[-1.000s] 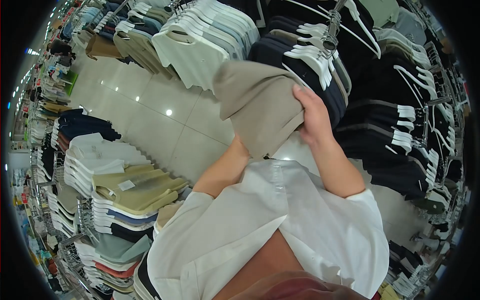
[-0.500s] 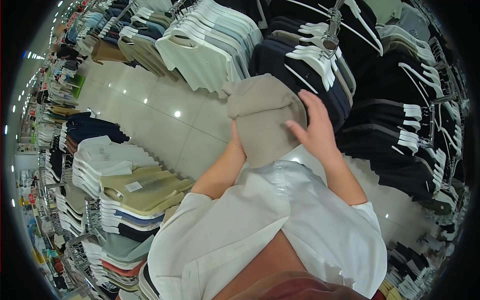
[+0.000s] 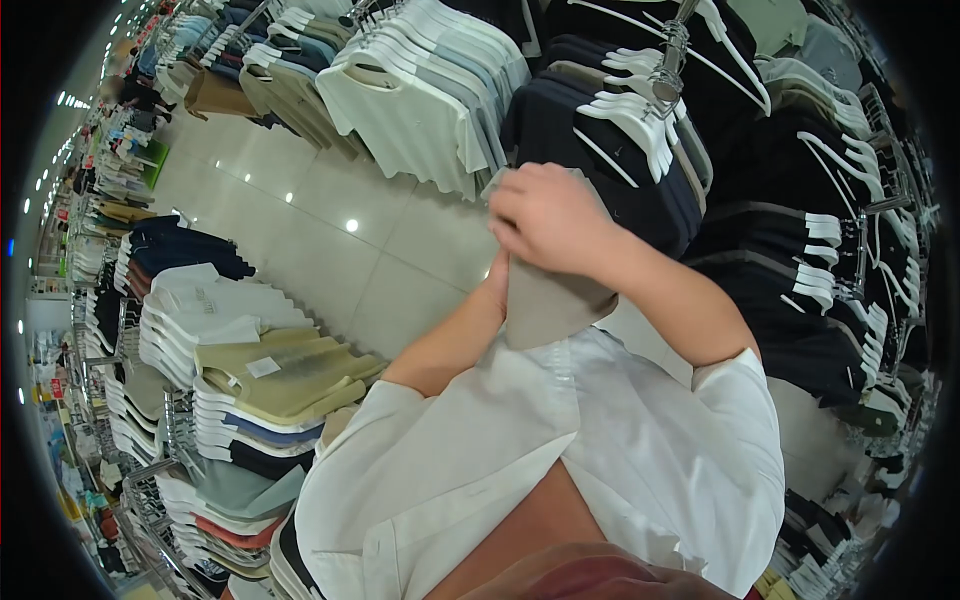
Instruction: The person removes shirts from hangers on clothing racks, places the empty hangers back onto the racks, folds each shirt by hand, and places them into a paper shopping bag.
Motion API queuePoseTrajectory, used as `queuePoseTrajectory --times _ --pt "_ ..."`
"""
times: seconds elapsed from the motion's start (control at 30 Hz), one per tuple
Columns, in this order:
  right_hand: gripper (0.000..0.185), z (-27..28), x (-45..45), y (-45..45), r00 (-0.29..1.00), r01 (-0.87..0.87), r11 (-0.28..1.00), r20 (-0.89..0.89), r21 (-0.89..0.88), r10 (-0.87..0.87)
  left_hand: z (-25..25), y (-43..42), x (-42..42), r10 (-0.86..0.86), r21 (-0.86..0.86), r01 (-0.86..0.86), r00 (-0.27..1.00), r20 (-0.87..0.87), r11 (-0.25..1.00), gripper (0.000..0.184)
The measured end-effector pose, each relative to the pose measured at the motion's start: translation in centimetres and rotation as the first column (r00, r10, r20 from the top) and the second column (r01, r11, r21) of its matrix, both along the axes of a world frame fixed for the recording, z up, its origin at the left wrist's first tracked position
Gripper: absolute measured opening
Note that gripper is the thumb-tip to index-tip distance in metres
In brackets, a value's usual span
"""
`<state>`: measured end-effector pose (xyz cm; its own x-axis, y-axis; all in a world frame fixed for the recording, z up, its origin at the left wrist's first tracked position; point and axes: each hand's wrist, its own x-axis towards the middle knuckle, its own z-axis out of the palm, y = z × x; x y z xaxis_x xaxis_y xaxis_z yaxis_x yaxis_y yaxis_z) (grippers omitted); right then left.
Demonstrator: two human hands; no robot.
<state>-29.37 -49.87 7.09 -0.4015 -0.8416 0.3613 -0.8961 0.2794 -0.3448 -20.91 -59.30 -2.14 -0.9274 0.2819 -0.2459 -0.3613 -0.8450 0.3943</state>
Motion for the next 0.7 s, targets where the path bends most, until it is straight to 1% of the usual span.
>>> queuePoseTrajectory --times 0.07,0.1,0.13,0.17,0.2,0.3,0.4,0.5,0.6,0.63,0.7 --pt "0.02 0.5 -0.9 -0.7 0.969 0.07 0.998 0.236 0.012 -0.07 -0.4 0.0 0.1 -0.019 0.02 0.02 0.999 -0.035 1.0 0.072" --pt "0.021 0.5 -1.4 -1.1 0.934 0.111 0.994 0.339 0.018 -0.111 -1.2 -0.4 -0.1 -0.038 -0.031 0.035 0.994 -0.099 0.999 0.077" --pt "0.024 0.6 -1.9 -1.5 0.888 0.152 0.988 0.436 0.029 -0.15 -1.9 -0.5 0.0 -0.044 0.018 0.046 0.995 -0.087 0.999 0.076" --pt "0.028 0.7 -2.4 -1.9 0.821 0.23 0.967 0.512 0.11 -0.253 -2.5 -0.6 0.0 -0.052 0.066 0.057 0.996 -0.075 0.996 0.075" --pt "0.027 0.5 -3.1 -2.2 0.805 0.249 0.958 0.519 0.143 -0.287 -3.0 -0.7 -0.1 -0.06 0.114 0.067 0.996 -0.064 0.991 0.074" --pt "0.029 -0.3 -4.9 -2.4 0.735 0.311 0.918 0.55 0.248 -0.397 -4.3 -1.0 -0.1 -0.115 0.377 0.145 0.988 -0.102 0.915 0.064" --pt "0.03 0.7 -5.1 -2.1 0.705 0.394 0.889 0.543 0.235 -0.456 -4.6 -0.7 0.2 -0.109 0.163 0.116 0.993 -0.05 0.98 0.069" --pt "0.028 1.5 -5.4 -2.1 0.728 0.392 0.871 0.48 0.295 -0.49 -4.2 -0.4 0.2 -0.125 0.011 0.126 0.991 -0.051 0.992 0.068" --pt "0.029 1.0 -5.8 -1.9 0.756 0.42 0.846 0.389 0.328 -0.526 -4.7 0.3 0.1 -0.109 0.051 0.112 0.993 -0.054 0.992 0.074" --pt "0.03 0.8 -5.9 -1.7 0.766 0.434 0.836 0.352 0.335 -0.538 -5.0 0.2 0.1 -0.112 0.096 0.119 0.991 -0.08 0.988 0.076" --pt "0.034 0.8 -5.3 -1.1 0.771 0.452 0.837 0.337 0.309 -0.541 -5.6 0.2 0.1 -0.111 0.183 0.134 0.985 -0.132 0.974 0.082"
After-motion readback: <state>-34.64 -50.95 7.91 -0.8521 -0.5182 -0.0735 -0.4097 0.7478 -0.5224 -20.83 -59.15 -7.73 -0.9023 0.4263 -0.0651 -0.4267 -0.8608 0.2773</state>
